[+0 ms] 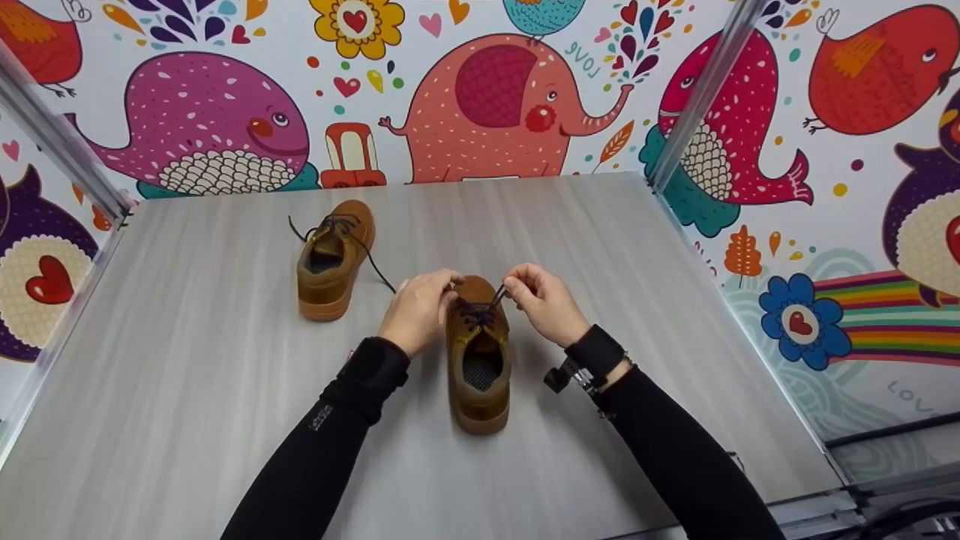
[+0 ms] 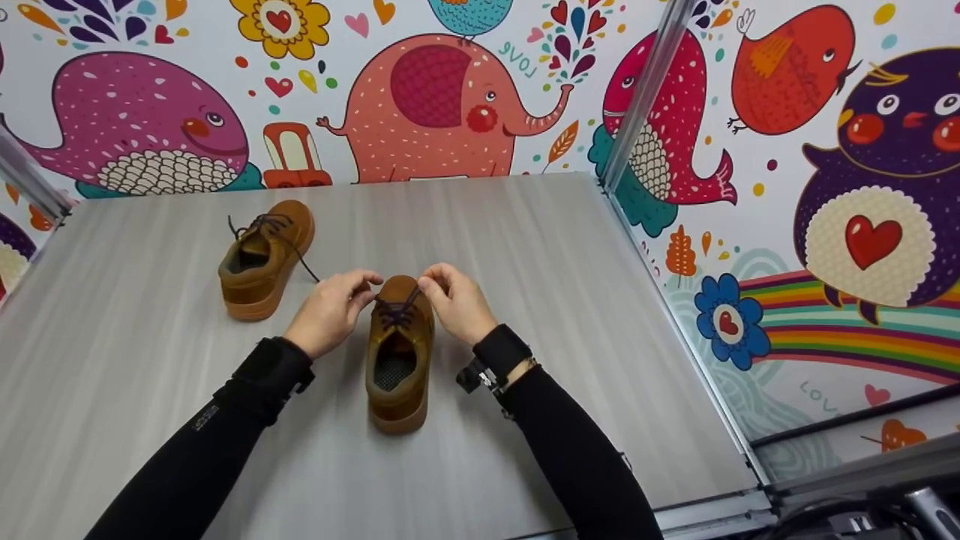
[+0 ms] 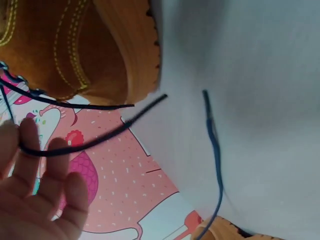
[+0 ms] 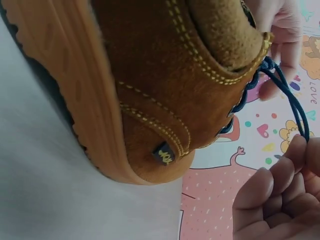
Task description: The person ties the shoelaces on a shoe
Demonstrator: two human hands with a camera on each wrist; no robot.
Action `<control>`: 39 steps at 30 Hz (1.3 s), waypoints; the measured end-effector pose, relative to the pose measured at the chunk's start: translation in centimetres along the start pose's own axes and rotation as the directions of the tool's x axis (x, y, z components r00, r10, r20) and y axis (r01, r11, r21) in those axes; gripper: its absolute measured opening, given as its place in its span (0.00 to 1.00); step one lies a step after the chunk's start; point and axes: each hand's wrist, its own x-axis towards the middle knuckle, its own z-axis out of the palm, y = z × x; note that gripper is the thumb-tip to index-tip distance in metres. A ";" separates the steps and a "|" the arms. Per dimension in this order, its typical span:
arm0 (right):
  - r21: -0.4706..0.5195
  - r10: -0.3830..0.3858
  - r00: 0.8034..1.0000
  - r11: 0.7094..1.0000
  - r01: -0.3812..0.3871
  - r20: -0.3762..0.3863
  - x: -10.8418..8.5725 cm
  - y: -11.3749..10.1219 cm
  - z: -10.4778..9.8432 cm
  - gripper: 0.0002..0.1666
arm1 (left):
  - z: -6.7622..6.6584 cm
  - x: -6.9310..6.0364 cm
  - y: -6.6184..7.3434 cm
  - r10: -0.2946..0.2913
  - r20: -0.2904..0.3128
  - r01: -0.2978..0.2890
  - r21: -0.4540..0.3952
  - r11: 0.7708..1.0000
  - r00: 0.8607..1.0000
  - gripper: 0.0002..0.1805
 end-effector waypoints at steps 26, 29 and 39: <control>0.067 0.040 0.991 0.997 -0.049 0.125 0.2 -0.9 0.1 0.13 | -0.2 -0.4 2.6 0.009 0.183 0.028 -0.197 0.980 0.983 0.09; -0.046 -0.005 0.995 0.999 0.010 0.104 0.2 -0.7 0.3 0.10 | -0.2 -0.4 2.4 -0.006 0.185 0.043 -0.199 0.979 0.983 0.11; -0.215 -0.021 0.998 0.976 0.035 0.066 0.5 -0.5 0.6 0.10 | -1.0 -0.4 1.7 -0.104 0.121 0.130 -0.234 0.964 0.987 0.13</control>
